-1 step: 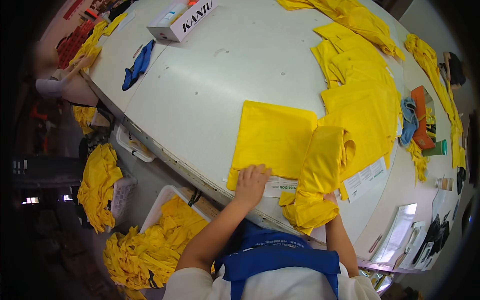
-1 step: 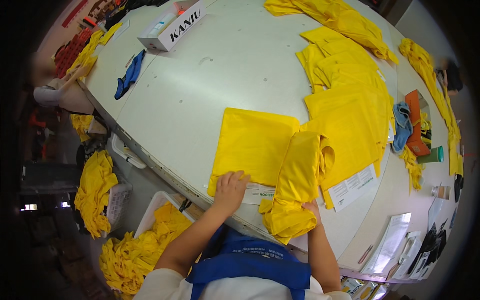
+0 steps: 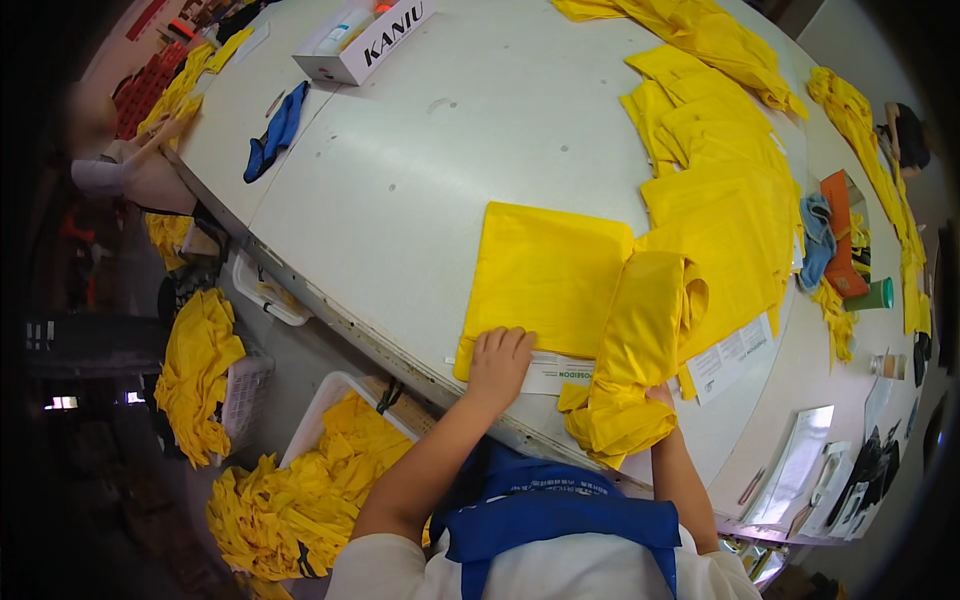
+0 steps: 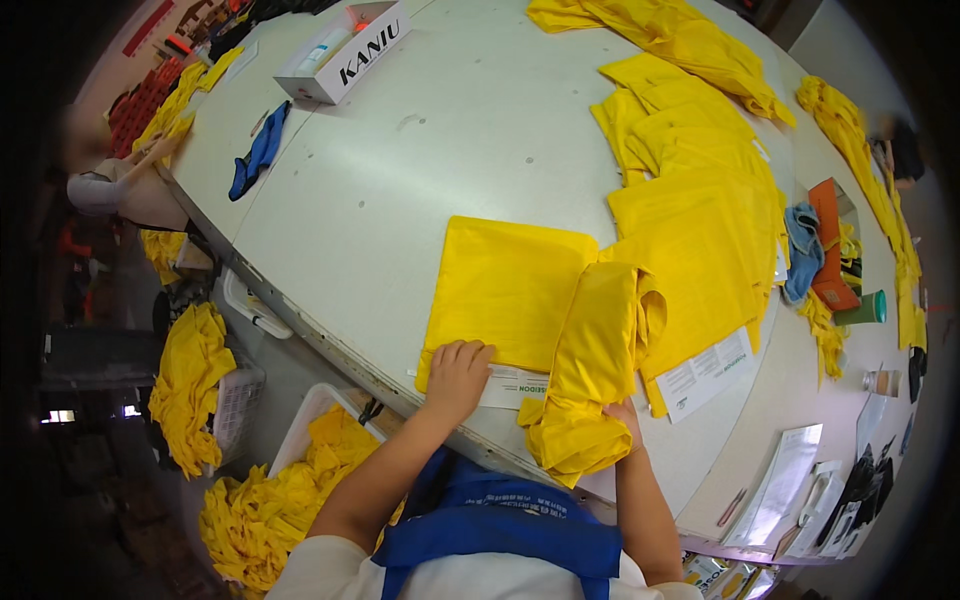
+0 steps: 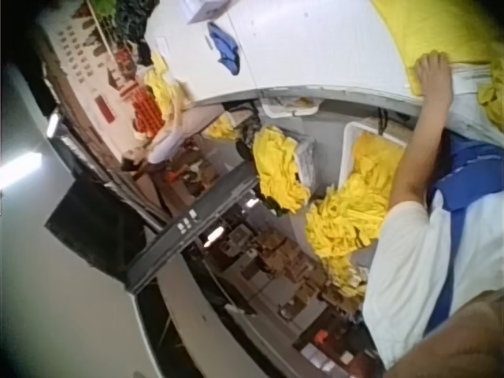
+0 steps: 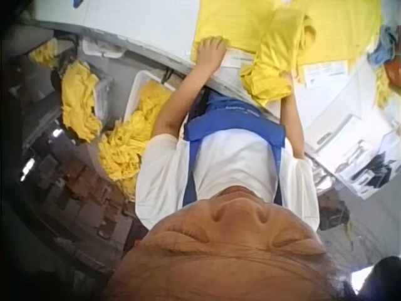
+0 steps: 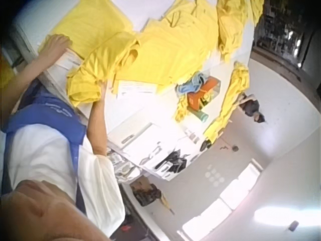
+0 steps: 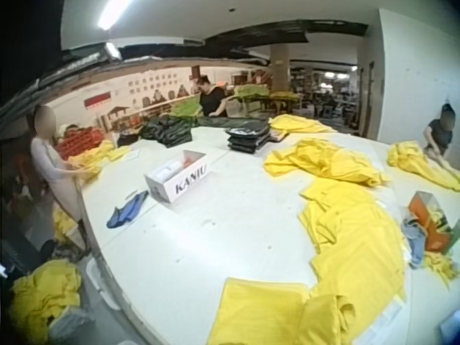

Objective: The person folds a yellow t-shirt on a white table, aligns the edges, and folds it into a compact rectangle. The person then places the folded shirt into a branded plastic bag and seals it.

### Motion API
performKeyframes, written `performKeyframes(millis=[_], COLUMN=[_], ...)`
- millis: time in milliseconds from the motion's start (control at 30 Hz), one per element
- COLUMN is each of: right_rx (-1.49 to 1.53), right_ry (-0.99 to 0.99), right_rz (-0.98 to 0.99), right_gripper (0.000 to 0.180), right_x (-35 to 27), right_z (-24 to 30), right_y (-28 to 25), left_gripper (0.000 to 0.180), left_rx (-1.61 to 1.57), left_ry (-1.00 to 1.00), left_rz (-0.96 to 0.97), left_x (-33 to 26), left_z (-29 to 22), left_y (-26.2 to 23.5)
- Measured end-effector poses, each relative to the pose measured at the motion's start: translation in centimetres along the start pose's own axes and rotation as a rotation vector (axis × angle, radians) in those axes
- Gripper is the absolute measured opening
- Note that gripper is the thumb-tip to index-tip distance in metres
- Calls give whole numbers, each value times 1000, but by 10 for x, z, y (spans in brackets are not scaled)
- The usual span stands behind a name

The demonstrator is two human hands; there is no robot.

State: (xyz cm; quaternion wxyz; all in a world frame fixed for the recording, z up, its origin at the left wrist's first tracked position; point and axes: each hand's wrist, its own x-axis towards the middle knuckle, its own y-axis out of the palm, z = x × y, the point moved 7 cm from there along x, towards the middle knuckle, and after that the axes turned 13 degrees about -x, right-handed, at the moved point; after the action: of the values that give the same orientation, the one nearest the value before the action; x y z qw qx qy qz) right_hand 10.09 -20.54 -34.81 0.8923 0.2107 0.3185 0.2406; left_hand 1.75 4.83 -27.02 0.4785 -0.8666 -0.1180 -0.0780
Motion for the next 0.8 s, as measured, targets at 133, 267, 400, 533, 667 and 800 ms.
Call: performKeyframes(millis=[133, 267, 400, 533, 667, 800], right_rx=[-360, -908, -1832, -2027, -1951, -1757], right_ry=[-10, -112, -68, -19, 29, 182], right_rz=[-90, -13, 387, 605, 319, -66], right_gripper=[68, 65, 61, 64, 70, 76], right_x=[-13, -49, -80, -79, -66, -76], right_z=[34, 112, 136, 96, 92, 100], right_y=[1, 51, 111, 128, 105, 98], left_gripper=[19, 20, 25, 40, 44, 33], left_rx=[2, -104, -66, -209, -221, -177], left_ry=[104, 236, 282, 358, 421, 135], left_rz=[122, 277, 291, 316, 374, 220], left_x=[23, 27, 29, 34, 37, 24], left_z=[18, 10, 2, -21, -29, -14], left_y=[-5, -18, -26, -45, -77, -77])
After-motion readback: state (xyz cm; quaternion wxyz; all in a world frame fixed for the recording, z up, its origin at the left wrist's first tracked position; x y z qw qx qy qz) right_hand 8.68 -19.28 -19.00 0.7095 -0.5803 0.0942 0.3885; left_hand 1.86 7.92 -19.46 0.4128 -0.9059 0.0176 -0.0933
